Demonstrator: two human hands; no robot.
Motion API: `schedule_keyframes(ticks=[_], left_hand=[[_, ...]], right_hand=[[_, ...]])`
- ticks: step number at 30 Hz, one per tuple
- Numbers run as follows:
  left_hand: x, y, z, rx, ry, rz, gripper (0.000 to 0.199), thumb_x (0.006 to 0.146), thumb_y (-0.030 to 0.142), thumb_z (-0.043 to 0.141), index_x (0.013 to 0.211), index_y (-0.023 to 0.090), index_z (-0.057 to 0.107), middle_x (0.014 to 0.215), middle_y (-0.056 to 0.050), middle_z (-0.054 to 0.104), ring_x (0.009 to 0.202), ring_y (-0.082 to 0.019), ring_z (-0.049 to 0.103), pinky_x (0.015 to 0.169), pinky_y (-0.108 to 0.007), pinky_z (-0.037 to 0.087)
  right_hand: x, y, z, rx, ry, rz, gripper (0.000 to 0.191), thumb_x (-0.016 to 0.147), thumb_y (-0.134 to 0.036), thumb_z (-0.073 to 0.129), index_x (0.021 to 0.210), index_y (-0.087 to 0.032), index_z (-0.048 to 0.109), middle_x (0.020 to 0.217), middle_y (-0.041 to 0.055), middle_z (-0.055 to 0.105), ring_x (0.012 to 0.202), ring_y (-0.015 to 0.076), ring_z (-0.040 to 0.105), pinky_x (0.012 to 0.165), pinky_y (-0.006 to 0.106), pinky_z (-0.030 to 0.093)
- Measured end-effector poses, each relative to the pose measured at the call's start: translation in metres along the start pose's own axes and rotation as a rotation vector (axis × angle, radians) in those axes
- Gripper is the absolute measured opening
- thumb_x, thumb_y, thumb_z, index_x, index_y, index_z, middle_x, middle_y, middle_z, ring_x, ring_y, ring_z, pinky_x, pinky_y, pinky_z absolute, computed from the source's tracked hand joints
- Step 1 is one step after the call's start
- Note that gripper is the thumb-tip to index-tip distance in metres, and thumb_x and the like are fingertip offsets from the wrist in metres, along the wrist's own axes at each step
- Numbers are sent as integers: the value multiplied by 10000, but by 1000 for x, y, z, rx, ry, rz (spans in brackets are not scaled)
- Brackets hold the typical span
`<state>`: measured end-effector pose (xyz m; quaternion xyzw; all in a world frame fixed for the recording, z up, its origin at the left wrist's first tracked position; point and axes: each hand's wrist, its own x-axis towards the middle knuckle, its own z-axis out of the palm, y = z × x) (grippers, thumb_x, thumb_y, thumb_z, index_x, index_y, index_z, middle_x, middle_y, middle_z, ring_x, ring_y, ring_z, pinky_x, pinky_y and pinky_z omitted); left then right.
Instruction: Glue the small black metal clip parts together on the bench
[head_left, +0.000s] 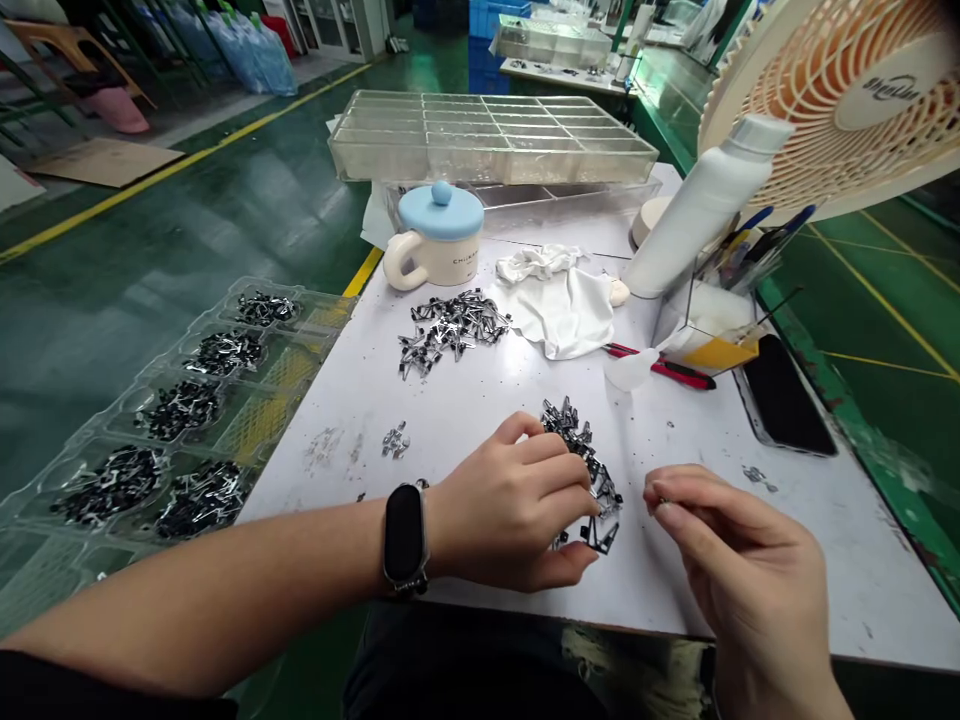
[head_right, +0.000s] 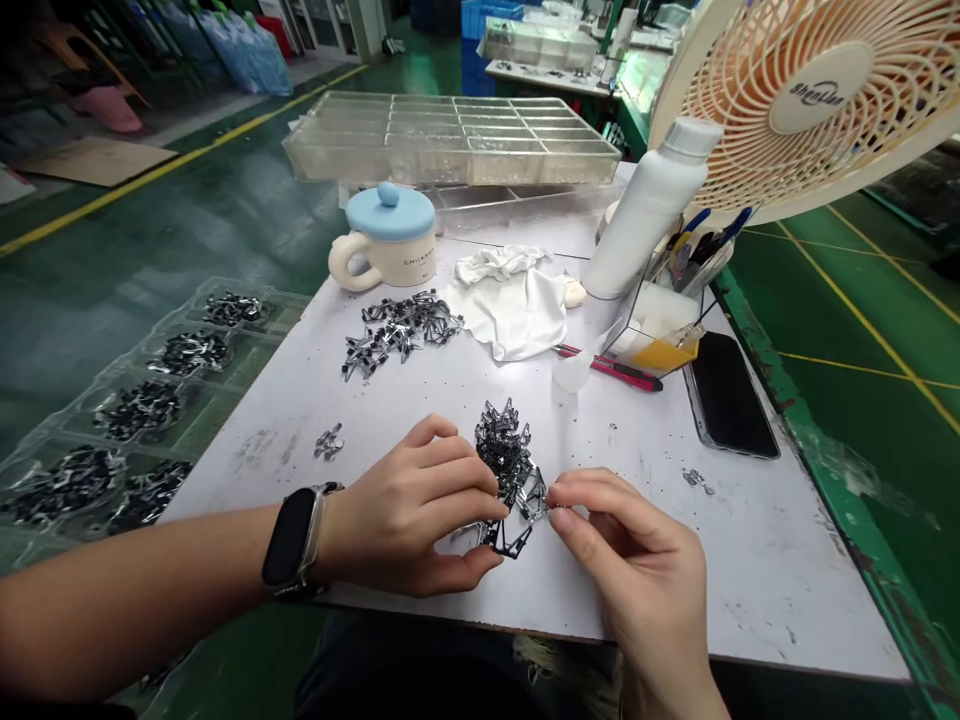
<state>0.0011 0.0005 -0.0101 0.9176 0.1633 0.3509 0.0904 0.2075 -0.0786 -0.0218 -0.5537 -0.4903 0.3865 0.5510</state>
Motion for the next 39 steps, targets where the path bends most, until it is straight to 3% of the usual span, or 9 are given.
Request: schedule_keyframes(ticks=[7, 17, 22, 31, 35, 39], left_hand=[[1, 4, -3, 90, 58, -50, 160, 785, 295, 603, 760, 140, 635, 768, -8, 664, 719, -137, 553, 768, -358, 336], [2, 3, -3, 139, 70, -38, 182, 781, 296, 590, 683, 144, 608, 730, 2, 644, 703, -124, 543, 799, -377, 340], [0, 5, -3, 144, 88, -41, 168, 782, 270, 587, 673, 145, 608, 721, 9, 642, 704, -122, 553, 796, -380, 343], [2, 4, -6, 179, 74, -11, 187, 806, 285, 580, 692, 142, 617, 726, 10, 637, 721, -125, 556, 782, -376, 346], [1, 5, -6, 178, 77, -20, 197, 817, 290, 574, 690, 145, 612, 724, 11, 635, 722, -124, 550, 781, -377, 344], [1, 7, -6, 176, 83, -19, 197, 828, 282, 573, 690, 147, 614, 718, 14, 634, 710, -119, 543, 771, -375, 346]], right_hand=[[-20, -3, 3, -70, 3, -32, 290, 745, -68, 693, 957, -266, 693, 983, -4, 688, 844, 111, 666, 782, 195, 578], [-18, -17, 15, -257, -125, -311, 392, 744, 0, 666, 1021, -276, 680, 955, -43, 686, 868, 93, 652, 796, 201, 555], [-20, -16, 22, -298, -60, -294, 394, 733, -1, 684, 1026, -264, 676, 962, -49, 689, 860, 89, 655, 763, 190, 558], [-26, -19, 31, -309, 115, -288, 341, 698, 5, 702, 971, -196, 676, 938, 10, 680, 853, 151, 642, 721, 273, 520], [-24, -17, 31, -411, 72, -268, 206, 737, -79, 705, 897, -203, 669, 906, 30, 600, 857, 138, 569, 712, 277, 450], [-23, -13, 30, -484, 72, -197, 198, 761, -163, 708, 924, -273, 687, 894, 22, 463, 849, 115, 458, 690, 256, 386]])
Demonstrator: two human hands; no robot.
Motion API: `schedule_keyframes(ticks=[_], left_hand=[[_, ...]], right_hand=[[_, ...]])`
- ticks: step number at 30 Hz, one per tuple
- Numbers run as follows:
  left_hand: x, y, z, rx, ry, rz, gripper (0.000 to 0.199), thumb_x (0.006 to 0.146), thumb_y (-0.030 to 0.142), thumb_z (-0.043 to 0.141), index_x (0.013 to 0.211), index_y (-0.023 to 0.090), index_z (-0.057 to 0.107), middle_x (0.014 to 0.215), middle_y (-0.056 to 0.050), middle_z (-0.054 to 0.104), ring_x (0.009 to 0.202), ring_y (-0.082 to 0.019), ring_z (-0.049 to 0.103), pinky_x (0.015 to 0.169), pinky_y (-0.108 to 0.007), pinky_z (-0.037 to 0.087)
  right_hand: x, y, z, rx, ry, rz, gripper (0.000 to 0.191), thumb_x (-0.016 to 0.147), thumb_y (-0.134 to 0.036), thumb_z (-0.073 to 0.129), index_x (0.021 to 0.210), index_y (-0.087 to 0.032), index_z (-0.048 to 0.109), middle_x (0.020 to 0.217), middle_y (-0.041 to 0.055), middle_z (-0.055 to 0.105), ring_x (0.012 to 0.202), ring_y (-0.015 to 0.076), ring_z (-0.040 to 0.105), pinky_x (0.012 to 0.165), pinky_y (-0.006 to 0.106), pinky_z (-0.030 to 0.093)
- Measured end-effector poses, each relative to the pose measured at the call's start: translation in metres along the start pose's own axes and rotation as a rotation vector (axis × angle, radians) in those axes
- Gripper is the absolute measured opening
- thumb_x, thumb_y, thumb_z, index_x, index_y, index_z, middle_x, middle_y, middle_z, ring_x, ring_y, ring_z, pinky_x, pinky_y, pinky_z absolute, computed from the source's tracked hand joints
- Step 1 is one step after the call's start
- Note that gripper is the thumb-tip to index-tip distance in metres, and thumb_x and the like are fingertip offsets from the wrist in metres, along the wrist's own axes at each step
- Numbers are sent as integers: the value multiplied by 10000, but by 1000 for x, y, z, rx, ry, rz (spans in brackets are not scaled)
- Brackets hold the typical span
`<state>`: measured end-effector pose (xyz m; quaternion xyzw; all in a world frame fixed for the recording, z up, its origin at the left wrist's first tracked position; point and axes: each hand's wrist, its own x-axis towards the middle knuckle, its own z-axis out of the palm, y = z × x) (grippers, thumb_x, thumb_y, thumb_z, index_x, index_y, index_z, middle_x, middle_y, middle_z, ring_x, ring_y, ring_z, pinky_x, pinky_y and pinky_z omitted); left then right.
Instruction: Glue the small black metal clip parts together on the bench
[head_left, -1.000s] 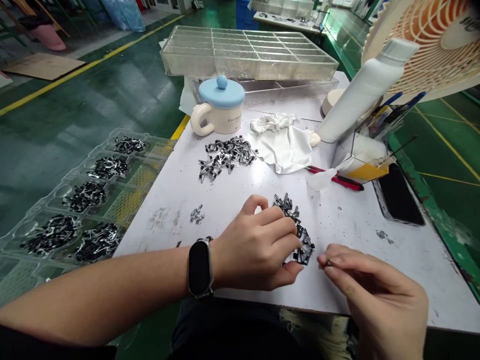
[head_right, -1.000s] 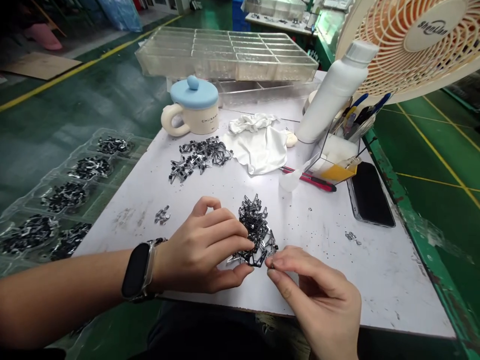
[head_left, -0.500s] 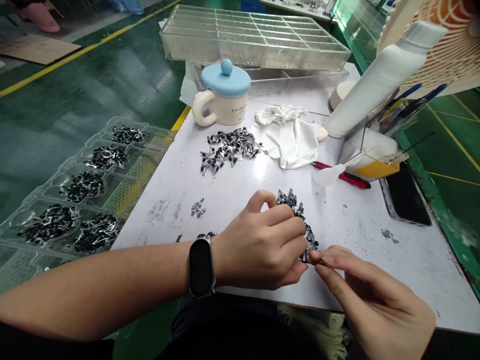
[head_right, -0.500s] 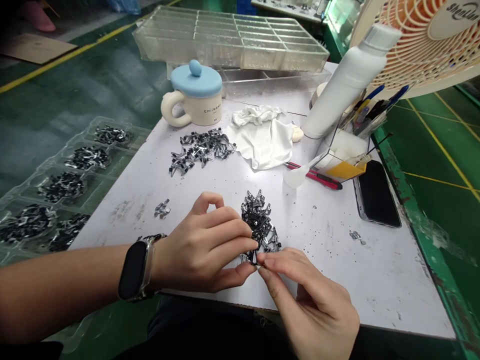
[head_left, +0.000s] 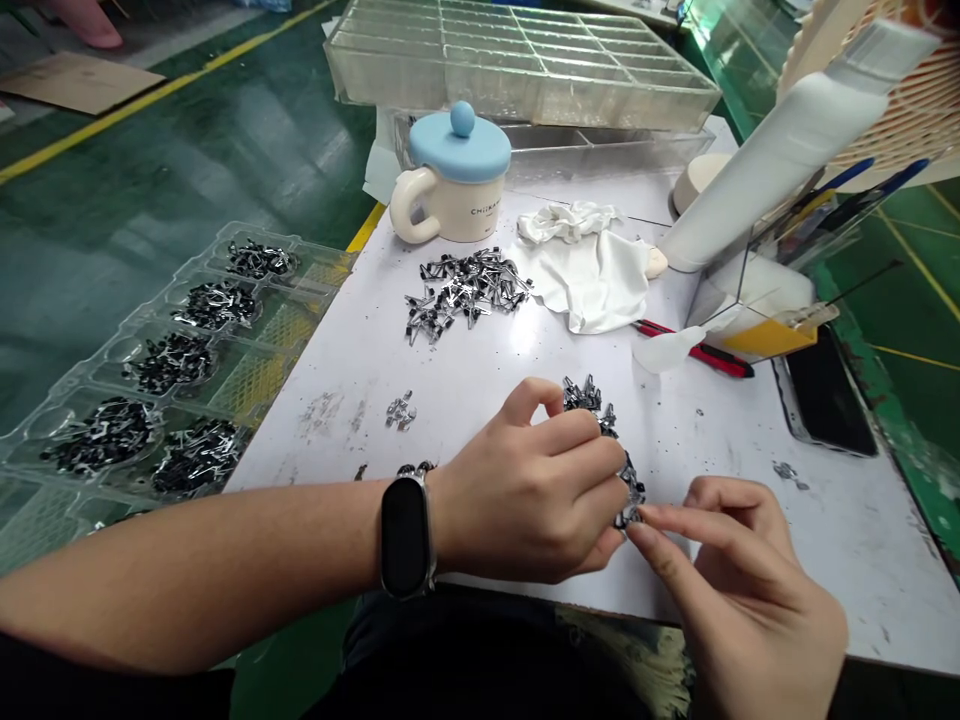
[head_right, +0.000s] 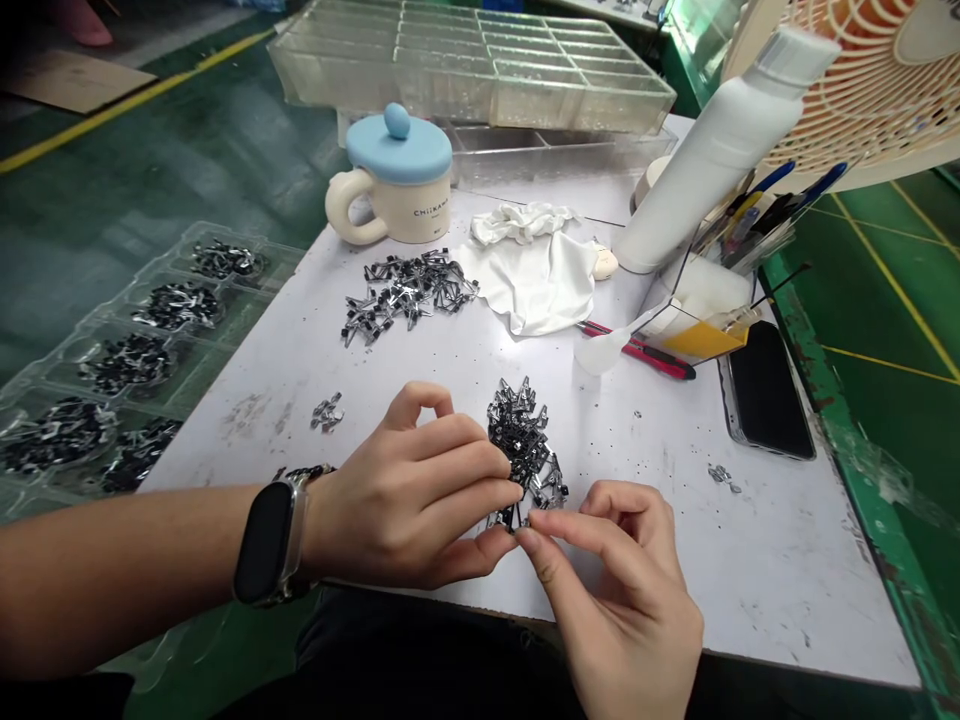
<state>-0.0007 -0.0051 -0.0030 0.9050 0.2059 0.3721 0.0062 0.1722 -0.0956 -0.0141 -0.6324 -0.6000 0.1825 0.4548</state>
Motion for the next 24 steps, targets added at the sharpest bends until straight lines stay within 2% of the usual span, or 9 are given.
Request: schedule_keyframes(ticks=[5, 13, 24], left_hand=[[1, -1, 0, 4, 19, 33, 192, 834, 279, 576, 704, 146, 622, 720, 12, 641, 713, -123, 558, 763, -376, 342], [1, 0, -3, -12, 29, 64, 178, 842, 280, 575, 752, 145, 648, 724, 14, 654, 688, -123, 554, 754, -375, 336], [1, 0, -1, -40, 80, 55, 190, 822, 318, 613, 765, 144, 664, 726, 17, 668, 691, -124, 581, 744, -380, 348]], right_hand=[[-3, 4, 1, 91, -37, 87, 175, 754, -178, 715, 897, -279, 705, 886, 34, 431, 853, 136, 440, 696, 274, 380], [-4, 7, -1, 264, -96, 209, 155, 754, -177, 704, 872, -276, 714, 921, 43, 416, 900, 142, 452, 671, 238, 422], [-8, 10, -2, 373, -93, 224, 181, 768, -158, 681, 900, -280, 702, 975, 48, 414, 962, 137, 452, 749, 220, 453]])
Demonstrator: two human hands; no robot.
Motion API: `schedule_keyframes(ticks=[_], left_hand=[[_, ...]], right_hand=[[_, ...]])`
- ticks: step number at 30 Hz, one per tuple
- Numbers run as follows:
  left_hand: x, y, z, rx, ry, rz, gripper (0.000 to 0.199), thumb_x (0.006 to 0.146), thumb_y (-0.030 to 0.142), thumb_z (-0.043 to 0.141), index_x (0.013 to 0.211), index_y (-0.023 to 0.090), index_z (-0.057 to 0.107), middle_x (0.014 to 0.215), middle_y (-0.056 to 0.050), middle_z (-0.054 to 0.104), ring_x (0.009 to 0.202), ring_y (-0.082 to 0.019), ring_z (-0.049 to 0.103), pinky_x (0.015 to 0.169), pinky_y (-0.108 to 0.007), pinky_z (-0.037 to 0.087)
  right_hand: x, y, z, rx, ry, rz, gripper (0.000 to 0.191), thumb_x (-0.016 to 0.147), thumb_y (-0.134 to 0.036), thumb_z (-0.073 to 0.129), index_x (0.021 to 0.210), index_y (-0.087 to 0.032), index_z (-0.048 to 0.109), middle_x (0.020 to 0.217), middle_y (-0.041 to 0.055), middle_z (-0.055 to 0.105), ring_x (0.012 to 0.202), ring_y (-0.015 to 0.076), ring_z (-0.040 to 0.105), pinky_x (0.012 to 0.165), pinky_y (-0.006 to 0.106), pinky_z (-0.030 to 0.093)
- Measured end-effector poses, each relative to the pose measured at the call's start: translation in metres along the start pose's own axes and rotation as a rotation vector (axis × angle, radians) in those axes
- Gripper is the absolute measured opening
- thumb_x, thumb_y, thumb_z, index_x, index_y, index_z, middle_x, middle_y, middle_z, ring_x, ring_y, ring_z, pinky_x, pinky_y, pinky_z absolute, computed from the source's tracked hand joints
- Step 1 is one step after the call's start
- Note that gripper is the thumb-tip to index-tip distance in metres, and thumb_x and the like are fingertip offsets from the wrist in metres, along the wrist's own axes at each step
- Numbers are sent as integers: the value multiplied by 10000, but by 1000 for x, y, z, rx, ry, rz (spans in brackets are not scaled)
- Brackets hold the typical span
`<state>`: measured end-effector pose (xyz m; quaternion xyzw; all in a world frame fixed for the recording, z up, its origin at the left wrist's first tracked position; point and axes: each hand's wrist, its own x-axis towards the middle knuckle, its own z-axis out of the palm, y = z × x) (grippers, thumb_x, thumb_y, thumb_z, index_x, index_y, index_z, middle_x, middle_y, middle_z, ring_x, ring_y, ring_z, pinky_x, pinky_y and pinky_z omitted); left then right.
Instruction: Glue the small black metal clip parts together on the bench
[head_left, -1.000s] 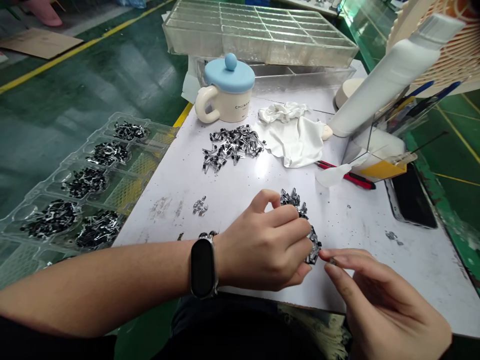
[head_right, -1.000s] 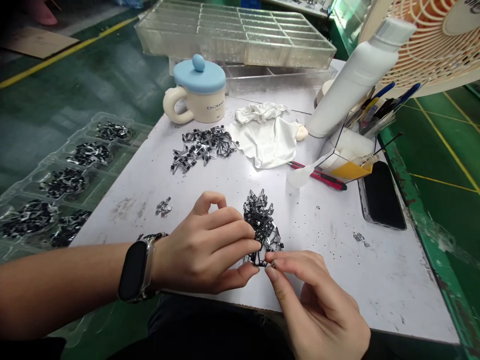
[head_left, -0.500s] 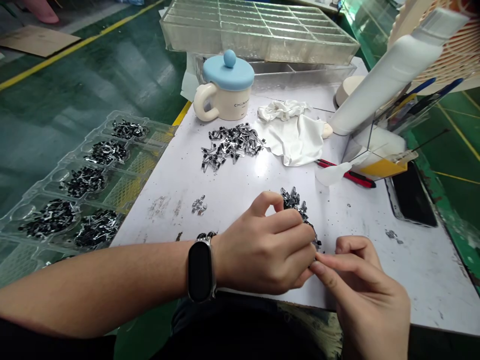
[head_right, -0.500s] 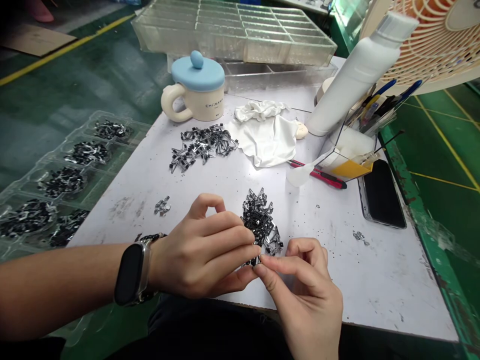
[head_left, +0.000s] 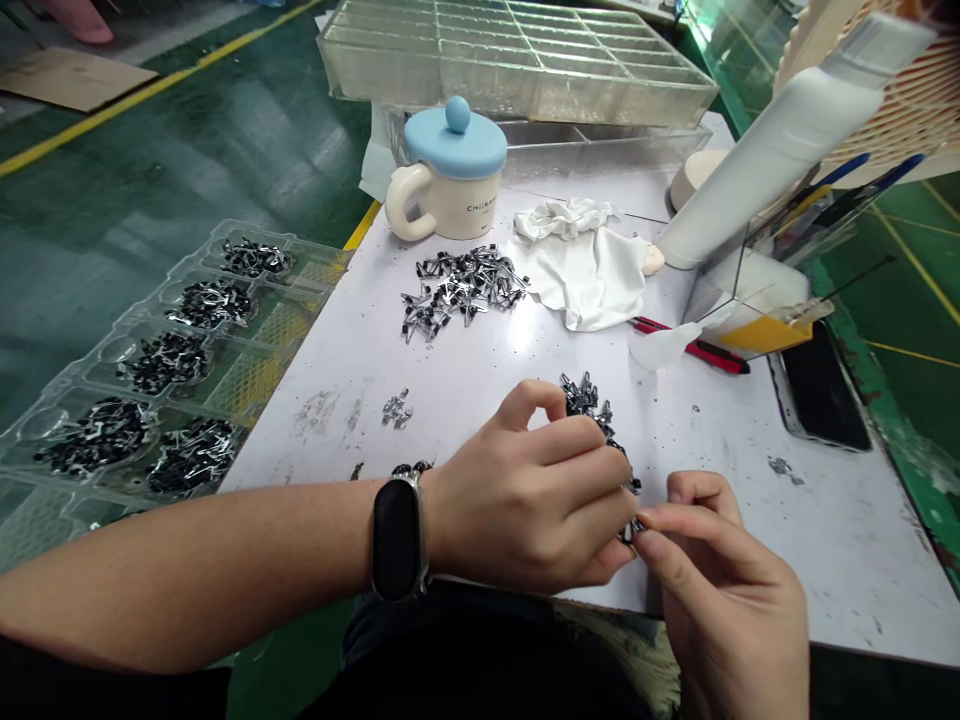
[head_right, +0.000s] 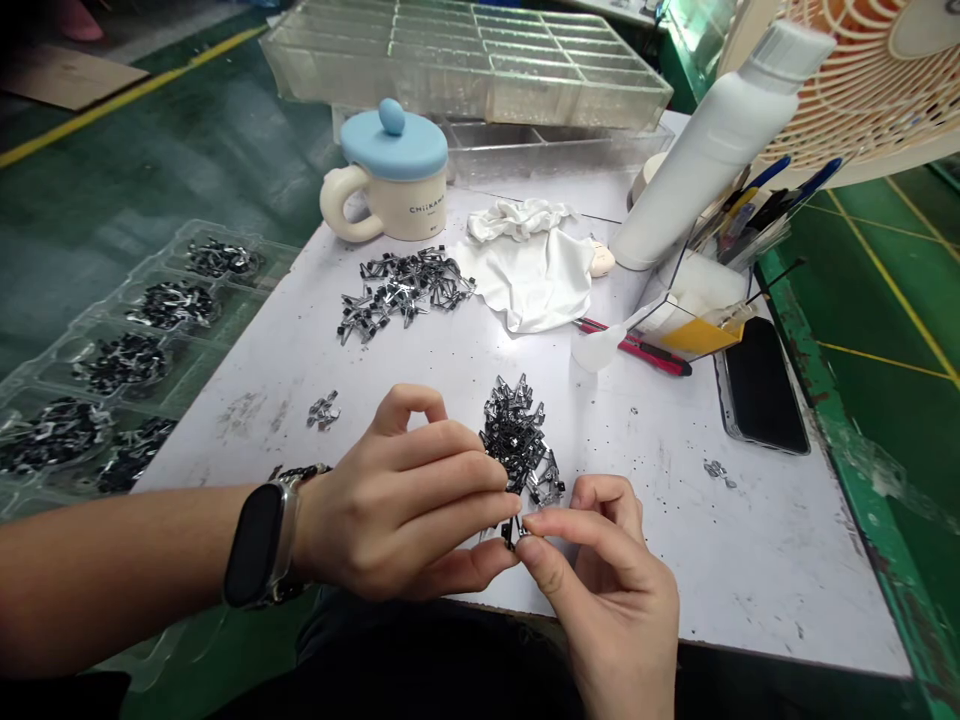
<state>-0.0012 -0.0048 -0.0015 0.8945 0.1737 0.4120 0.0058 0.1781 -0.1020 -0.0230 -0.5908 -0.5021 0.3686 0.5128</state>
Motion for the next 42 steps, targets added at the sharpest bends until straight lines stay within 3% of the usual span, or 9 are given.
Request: schedule_keyframes(ticks=[9, 21, 42], left_hand=[[0, 1, 1, -4, 22, 14, 163, 800, 301, 614, 749, 151, 651, 718, 24, 670, 683, -118, 582, 746, -373, 353], [0, 2, 1, 13, 20, 12, 190, 813, 313, 606, 724, 151, 646, 702, 18, 661, 687, -123, 575, 765, -374, 351], [1, 2, -1, 8, 17, 29, 216, 825, 341, 617, 735, 151, 670, 696, 25, 664, 666, -120, 573, 740, -378, 344]], right_hand=[[-1, -3, 3, 21, 26, 9, 135, 735, -163, 707, 836, -253, 705, 996, 61, 419, 994, 156, 458, 757, 235, 466], [-7, -6, 2, -220, 69, -57, 127, 766, -217, 692, 887, -247, 665, 990, 46, 424, 1006, 168, 419, 828, 274, 381], [-2, -7, 5, -79, 28, -44, 150, 769, -164, 681, 888, -255, 672, 977, 44, 387, 976, 151, 421, 783, 255, 403]])
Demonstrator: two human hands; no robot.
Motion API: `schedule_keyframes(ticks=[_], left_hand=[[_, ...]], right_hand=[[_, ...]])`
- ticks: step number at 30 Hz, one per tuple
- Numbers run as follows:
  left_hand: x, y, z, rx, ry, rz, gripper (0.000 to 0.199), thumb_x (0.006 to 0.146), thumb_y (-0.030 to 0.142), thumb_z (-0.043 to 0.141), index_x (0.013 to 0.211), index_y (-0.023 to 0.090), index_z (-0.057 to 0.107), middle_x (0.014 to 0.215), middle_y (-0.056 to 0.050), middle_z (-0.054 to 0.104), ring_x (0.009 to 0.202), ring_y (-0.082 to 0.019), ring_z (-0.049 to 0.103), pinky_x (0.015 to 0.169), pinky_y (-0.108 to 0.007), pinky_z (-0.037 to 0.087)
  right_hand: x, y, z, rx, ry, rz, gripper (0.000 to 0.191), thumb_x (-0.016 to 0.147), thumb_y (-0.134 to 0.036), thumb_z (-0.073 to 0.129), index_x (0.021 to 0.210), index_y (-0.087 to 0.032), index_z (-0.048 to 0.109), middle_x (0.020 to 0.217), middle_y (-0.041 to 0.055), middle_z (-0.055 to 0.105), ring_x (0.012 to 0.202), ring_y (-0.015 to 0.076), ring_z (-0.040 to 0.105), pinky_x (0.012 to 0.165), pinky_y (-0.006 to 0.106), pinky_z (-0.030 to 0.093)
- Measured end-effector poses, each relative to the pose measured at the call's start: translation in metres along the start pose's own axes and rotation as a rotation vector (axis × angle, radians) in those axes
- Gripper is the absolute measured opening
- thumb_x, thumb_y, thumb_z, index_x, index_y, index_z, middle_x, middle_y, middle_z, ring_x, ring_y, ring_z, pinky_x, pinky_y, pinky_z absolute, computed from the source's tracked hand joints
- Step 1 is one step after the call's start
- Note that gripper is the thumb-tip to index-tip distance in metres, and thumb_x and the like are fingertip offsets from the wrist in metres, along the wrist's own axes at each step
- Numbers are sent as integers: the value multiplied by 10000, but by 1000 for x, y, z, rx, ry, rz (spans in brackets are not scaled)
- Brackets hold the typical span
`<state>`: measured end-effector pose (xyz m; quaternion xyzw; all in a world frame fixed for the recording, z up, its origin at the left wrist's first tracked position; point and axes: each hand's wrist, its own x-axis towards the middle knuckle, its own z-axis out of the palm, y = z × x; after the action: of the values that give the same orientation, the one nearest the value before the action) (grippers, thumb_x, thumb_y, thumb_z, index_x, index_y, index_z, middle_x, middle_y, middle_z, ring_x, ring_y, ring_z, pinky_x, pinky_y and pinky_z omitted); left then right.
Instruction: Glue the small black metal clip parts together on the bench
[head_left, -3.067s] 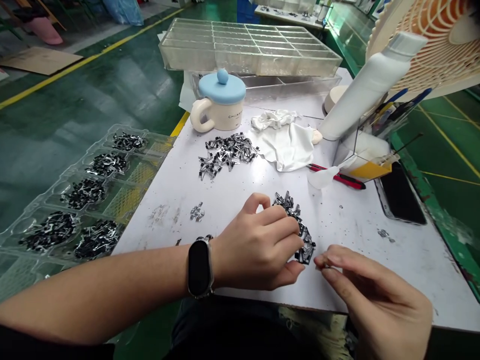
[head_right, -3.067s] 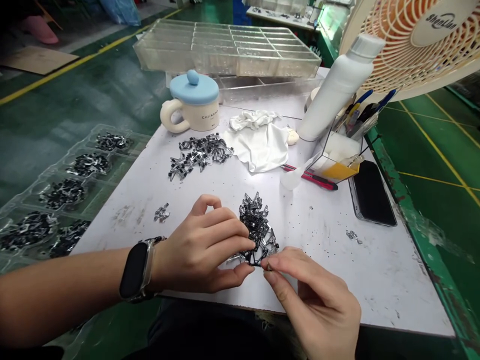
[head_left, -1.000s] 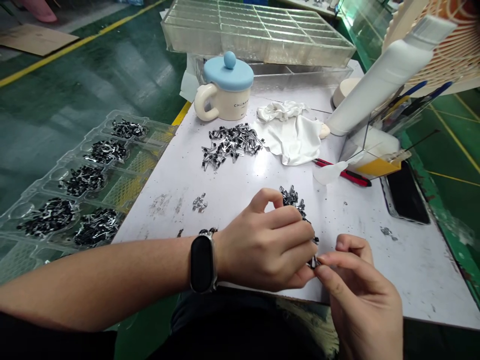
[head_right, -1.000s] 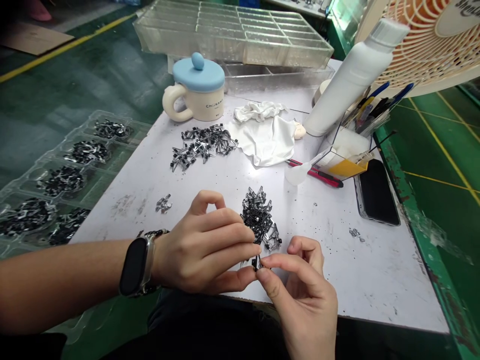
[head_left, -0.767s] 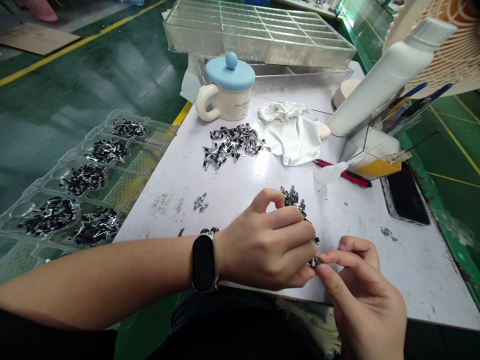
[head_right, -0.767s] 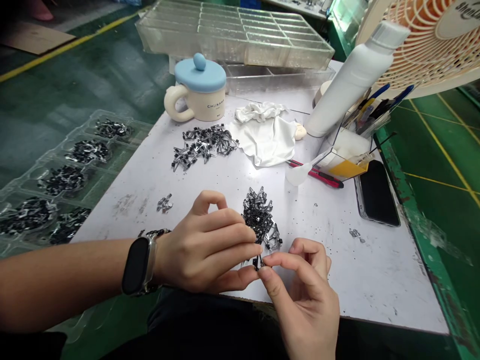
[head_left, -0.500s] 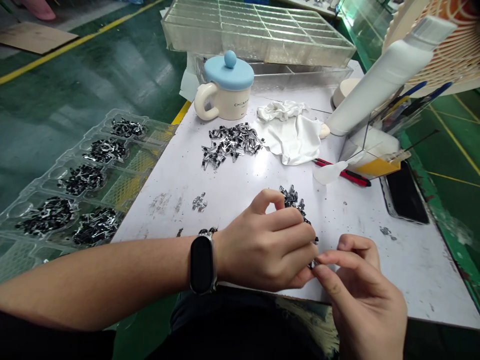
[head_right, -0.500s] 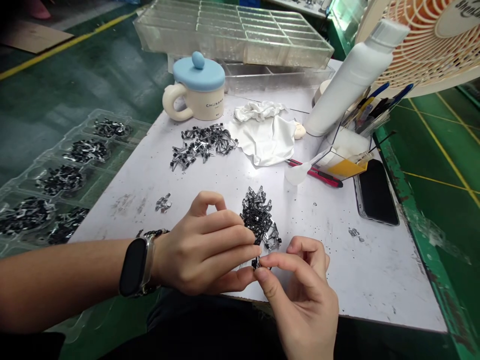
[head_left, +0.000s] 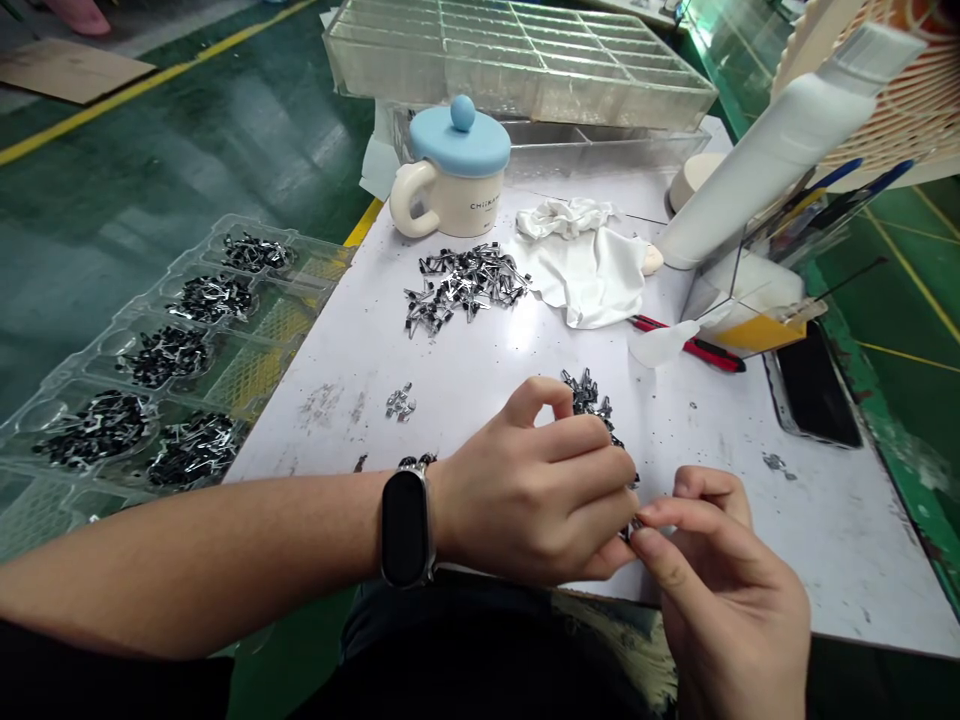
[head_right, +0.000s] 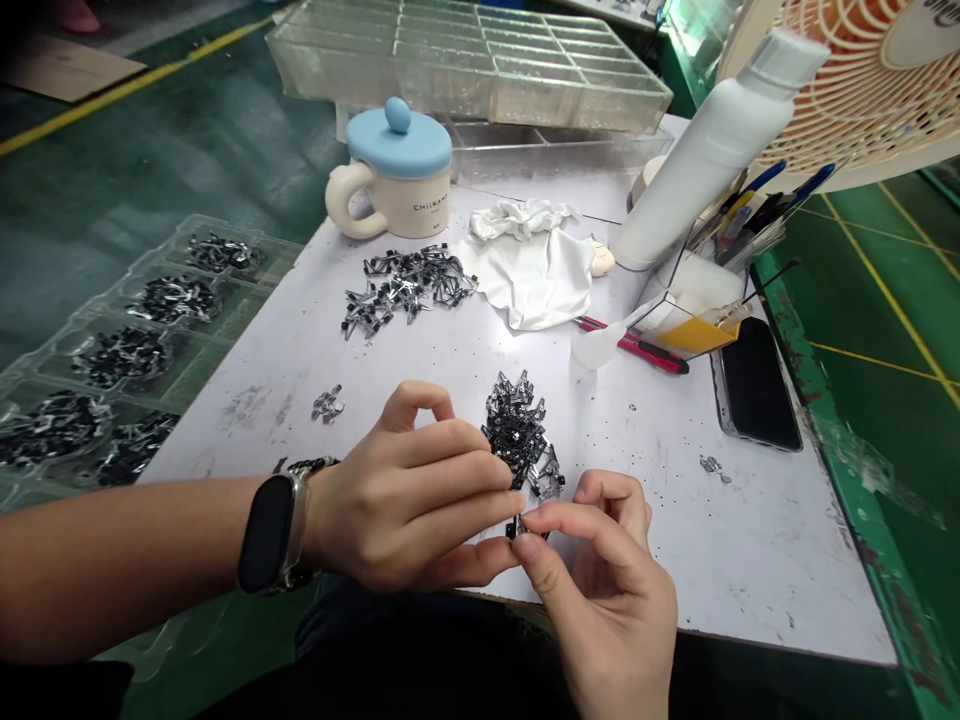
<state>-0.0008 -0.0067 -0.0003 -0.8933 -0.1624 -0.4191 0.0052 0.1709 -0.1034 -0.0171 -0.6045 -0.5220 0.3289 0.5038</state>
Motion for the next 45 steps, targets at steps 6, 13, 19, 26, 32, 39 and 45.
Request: schedule_keyframes(ticks=[6, 13, 19, 26, 32, 39, 45], left_hand=[[-1, 0, 1, -3, 7, 8, 228, 824, 343, 612, 720, 146, 663, 693, 22, 664, 662, -121, 580, 740, -376, 347], [0, 1, 2, -12, 7, -5, 230, 817, 345, 616, 717, 143, 660, 696, 18, 665, 668, -129, 591, 744, -379, 346], [-1, 1, 2, -7, 12, 8, 223, 815, 338, 614, 717, 144, 661, 677, 25, 657, 642, -119, 572, 733, -368, 342], [-1, 1, 3, -11, -4, 3, 243, 823, 357, 608, 708, 146, 649, 693, 21, 657, 670, -127, 578, 757, -379, 346], [-1, 0, 4, -14, -13, 6, 234, 816, 354, 617, 707, 149, 653, 689, 26, 650, 662, -125, 562, 758, -383, 337], [-3, 2, 3, -53, -35, 47, 232, 826, 356, 614, 732, 154, 679, 670, 32, 637, 648, -123, 535, 738, -375, 323], [-2, 1, 4, -74, 7, 40, 263, 812, 397, 637, 758, 143, 682, 701, 19, 664, 662, -133, 569, 747, -379, 331]], right_hand=[[-2, 0, 0, 12, -6, 32, 153, 786, -182, 673, 907, -275, 664, 981, 37, 370, 986, 143, 401, 778, 239, 388], [-2, -1, -1, 20, -40, 62, 138, 796, -190, 665, 909, -267, 645, 993, 44, 366, 992, 149, 401, 777, 239, 390], [-4, -3, -3, 4, -57, 106, 137, 810, -202, 652, 920, -280, 627, 998, 38, 359, 999, 140, 400, 771, 212, 395], [-5, -2, -4, -5, -79, 129, 121, 818, -224, 642, 925, -275, 617, 1021, 45, 374, 1022, 158, 405, 774, 228, 396], [-6, -5, -8, -55, -108, 155, 115, 819, -255, 646, 924, -292, 615, 1051, 32, 385, 1061, 162, 405, 817, 246, 383], [9, -5, -24, -118, -338, 216, 60, 806, -301, 665, 810, -265, 617, 986, 16, 428, 997, 151, 450, 826, 261, 397], [12, -10, -34, -108, -374, 188, 89, 797, -278, 671, 883, -291, 652, 1068, 23, 456, 1072, 163, 466, 843, 238, 424]])
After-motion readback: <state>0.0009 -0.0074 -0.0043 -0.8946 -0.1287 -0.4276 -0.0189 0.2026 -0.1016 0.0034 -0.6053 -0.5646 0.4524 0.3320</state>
